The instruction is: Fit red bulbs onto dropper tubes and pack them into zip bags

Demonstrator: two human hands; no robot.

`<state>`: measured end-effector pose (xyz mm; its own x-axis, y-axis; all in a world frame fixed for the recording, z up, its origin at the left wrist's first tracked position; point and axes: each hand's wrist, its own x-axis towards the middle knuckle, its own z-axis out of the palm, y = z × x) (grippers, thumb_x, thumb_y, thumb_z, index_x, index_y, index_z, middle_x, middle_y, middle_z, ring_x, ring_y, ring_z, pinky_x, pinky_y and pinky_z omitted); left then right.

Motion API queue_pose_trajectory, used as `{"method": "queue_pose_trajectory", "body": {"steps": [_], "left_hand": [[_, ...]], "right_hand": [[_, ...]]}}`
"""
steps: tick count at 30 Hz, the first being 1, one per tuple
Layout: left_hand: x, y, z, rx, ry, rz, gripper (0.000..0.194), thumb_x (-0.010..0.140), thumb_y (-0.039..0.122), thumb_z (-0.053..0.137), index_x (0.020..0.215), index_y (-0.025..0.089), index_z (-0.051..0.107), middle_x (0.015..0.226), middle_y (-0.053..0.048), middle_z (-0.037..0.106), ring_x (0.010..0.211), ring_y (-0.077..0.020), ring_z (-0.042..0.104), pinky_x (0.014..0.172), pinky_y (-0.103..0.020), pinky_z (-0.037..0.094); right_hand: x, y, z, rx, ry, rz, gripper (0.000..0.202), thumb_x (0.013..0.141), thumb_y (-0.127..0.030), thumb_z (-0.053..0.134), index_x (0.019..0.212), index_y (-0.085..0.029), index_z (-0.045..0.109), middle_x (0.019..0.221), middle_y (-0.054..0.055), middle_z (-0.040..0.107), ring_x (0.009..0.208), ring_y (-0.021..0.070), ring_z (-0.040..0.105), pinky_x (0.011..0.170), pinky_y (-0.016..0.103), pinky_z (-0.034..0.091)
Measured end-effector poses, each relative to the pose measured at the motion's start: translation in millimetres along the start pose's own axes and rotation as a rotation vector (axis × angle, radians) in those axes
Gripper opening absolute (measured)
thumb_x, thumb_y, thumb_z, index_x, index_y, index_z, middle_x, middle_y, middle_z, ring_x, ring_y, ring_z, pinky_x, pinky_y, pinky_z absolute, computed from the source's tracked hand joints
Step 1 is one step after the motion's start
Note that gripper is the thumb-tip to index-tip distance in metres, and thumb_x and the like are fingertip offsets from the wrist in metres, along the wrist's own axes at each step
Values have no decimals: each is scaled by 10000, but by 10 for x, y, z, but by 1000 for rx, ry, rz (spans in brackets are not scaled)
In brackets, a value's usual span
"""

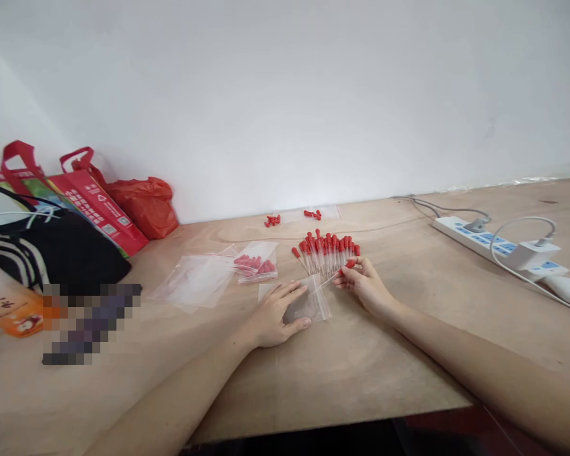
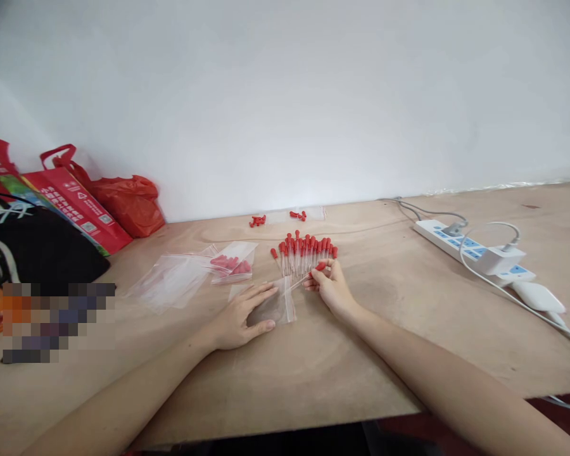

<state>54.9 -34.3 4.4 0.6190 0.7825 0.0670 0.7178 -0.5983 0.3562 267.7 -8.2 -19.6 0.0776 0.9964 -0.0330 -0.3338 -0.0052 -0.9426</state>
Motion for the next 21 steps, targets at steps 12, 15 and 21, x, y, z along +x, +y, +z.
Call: {"method": "queue_pose_trajectory", "body": {"steps": [12, 15, 21], "left_hand": [[4, -14, -16, -36, 2, -8, 542, 802, 468, 430, 1276, 215, 359, 1360, -64, 321, 1262, -212, 260, 1038, -431, 212], [3, -90, -66, -107, -62, -16, 439, 859, 397, 341, 1263, 230, 381, 1353, -42, 335, 1264, -187, 259, 1029, -414, 246], [-22, -199, -76, -125, -53, 25, 440, 811, 395, 446, 1216, 223, 449, 1326, -49, 381, 1229, -196, 329, 1011, -395, 290]], "right_hand": [[3, 23, -110, -510, -483, -96, 259, 532, -358, 725, 621, -160, 582, 504, -55, 470, 447, 55, 375, 416, 193, 283], [2, -2, -108, -532, -512, -101, 236, 582, -364, 690, 705, -170, 638, 497, -55, 451, 447, 58, 371, 417, 194, 284], [1, -61, -121, -446, -559, -60, 234, 643, -363, 647, 755, -160, 618, 585, -33, 512, 514, 68, 436, 469, 192, 334]]}}
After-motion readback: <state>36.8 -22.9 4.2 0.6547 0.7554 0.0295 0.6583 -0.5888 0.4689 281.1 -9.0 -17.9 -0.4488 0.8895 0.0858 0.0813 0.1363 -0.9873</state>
